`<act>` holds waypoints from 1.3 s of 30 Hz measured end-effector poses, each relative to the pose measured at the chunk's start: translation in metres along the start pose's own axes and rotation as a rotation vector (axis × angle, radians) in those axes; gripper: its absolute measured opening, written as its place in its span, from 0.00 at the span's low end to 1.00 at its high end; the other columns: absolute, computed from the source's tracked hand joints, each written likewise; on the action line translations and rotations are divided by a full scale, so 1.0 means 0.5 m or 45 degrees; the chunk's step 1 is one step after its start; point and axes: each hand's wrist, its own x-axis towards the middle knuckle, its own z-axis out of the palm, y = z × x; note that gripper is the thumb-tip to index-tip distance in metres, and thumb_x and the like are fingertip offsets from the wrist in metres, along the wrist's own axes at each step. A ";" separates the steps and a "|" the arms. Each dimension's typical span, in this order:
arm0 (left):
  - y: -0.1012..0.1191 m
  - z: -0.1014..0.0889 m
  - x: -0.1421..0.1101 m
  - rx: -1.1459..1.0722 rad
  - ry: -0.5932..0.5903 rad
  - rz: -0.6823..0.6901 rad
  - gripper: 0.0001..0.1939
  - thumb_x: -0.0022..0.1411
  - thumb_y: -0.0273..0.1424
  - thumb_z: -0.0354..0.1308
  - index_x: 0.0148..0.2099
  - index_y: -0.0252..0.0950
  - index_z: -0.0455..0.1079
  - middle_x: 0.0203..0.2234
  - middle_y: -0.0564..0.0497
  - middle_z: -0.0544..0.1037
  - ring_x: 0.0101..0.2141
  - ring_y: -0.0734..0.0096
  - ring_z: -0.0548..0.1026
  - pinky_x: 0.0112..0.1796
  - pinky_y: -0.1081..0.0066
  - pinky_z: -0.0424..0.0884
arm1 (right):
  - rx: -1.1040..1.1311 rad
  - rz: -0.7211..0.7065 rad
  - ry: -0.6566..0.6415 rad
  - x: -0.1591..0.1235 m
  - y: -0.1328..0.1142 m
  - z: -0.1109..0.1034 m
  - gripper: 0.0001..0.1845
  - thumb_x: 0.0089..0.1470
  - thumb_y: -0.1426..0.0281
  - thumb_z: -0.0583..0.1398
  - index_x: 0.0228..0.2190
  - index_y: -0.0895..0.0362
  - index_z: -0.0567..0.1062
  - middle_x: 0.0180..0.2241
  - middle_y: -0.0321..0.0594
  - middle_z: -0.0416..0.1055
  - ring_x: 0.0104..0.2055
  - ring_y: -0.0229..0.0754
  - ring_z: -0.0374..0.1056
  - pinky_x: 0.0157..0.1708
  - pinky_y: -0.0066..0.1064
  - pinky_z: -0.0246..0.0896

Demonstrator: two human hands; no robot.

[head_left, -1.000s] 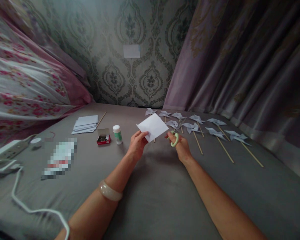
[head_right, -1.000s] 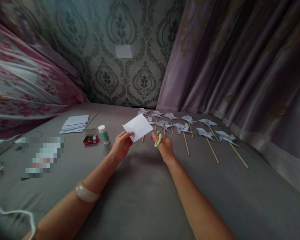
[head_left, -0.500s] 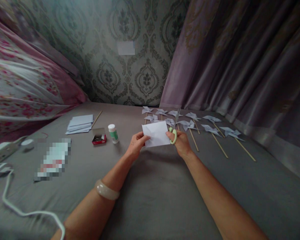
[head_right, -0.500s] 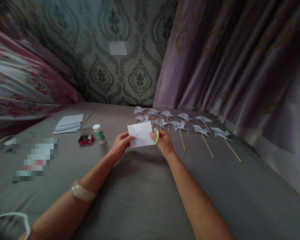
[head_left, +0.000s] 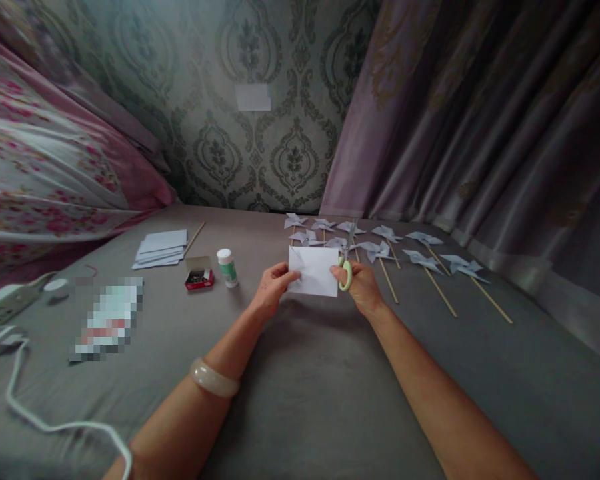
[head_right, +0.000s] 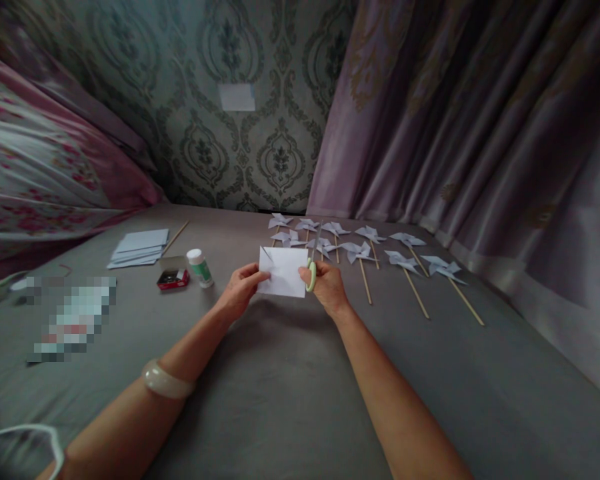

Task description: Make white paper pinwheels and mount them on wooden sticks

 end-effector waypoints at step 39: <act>0.005 0.037 -0.018 -0.203 0.192 0.081 0.15 0.38 0.34 0.71 0.28 0.34 0.74 0.23 0.53 0.75 0.25 0.77 0.69 0.27 0.76 0.61 | -0.051 0.052 0.179 -0.026 0.024 0.051 0.24 0.36 0.49 0.65 0.17 0.56 0.66 0.16 0.30 0.59 0.21 0.33 0.52 0.22 0.28 0.48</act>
